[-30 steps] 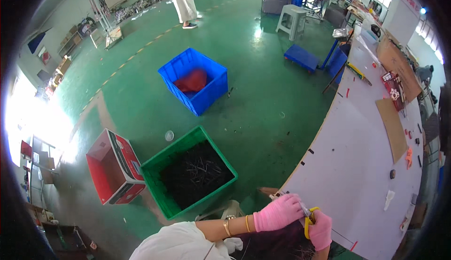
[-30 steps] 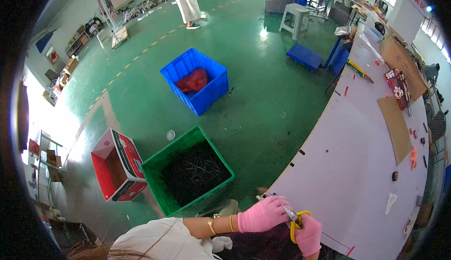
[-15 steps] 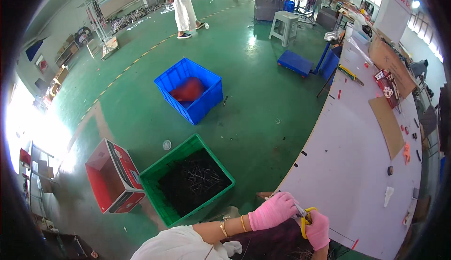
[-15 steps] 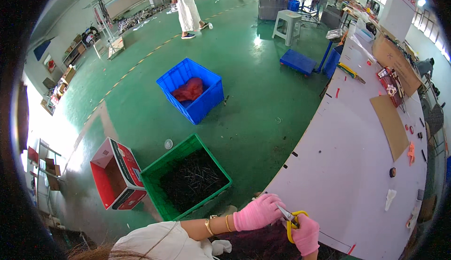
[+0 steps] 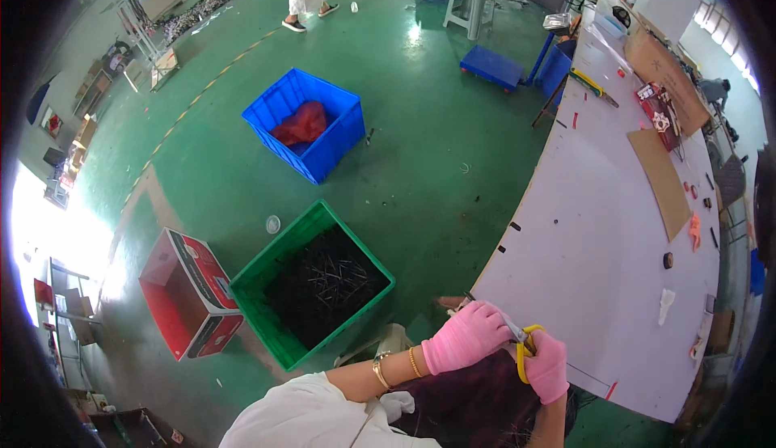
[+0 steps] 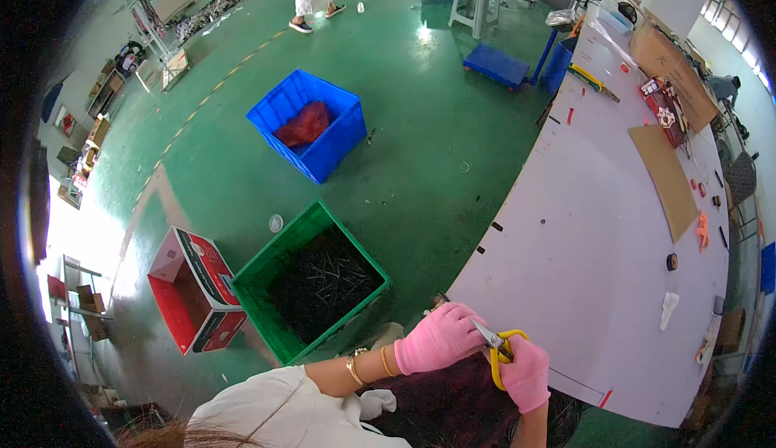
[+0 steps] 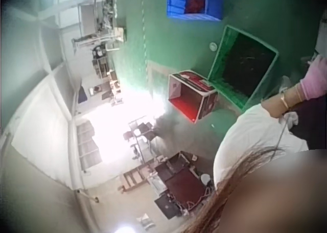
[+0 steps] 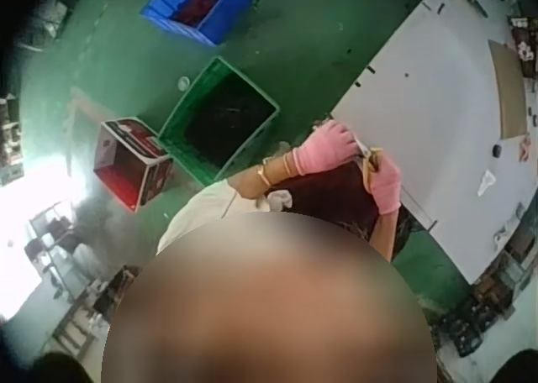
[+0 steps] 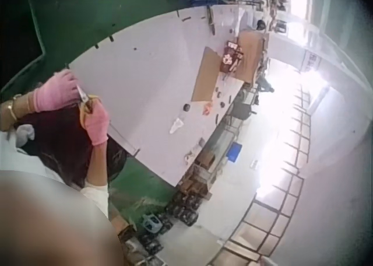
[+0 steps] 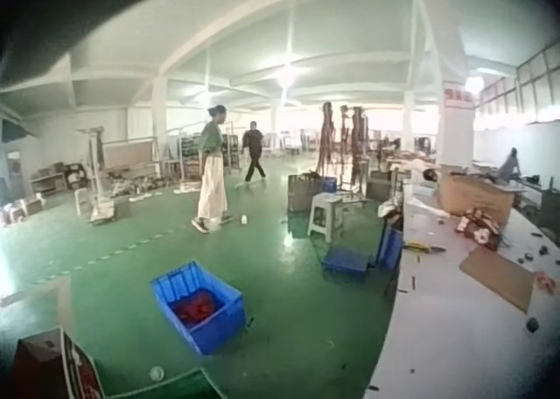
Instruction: Cutting black electrical cables to specific lengths using yellow scissors at a workbench in a factory environment.
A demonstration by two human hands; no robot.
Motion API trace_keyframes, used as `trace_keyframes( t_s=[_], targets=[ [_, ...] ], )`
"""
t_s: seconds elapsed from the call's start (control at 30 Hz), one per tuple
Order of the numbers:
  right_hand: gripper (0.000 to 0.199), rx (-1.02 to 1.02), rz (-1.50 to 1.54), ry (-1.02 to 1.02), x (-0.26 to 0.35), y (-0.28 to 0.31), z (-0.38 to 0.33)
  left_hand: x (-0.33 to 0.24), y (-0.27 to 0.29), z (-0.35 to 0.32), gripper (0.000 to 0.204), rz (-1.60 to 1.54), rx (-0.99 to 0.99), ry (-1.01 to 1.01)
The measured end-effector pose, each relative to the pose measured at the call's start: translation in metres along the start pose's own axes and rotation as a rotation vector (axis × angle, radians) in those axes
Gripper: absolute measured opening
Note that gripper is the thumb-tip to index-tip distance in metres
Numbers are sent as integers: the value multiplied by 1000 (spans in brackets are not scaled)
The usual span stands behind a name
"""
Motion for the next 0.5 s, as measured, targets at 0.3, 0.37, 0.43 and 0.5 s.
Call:
trace_keyframes(
  t_s=[0.3,0.37,0.43,0.5],
  targets=[
    [32,-84,-20,18,2,1,-2,2,0,0,19,-35,-22,49],
    [30,-100,-50,54,4,0,-2,4,-2,-1,20,-34,-4,69],
    [28,-115,-80,92,5,1,-3,4,-3,-2,21,-44,-17,58],
    [25,-123,-69,170,6,0,-2,4,-3,-2,22,-16,-29,48]
  ],
)
Point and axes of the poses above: each hand's wrist, its own z-axis towards the middle knuckle, its own y-axis out of the back of the hand, x = y × z, the point moved 5 cm from there along z, towards the middle knuckle, and after that the axes turned 15 degrees about z, right-handed, at the moved point
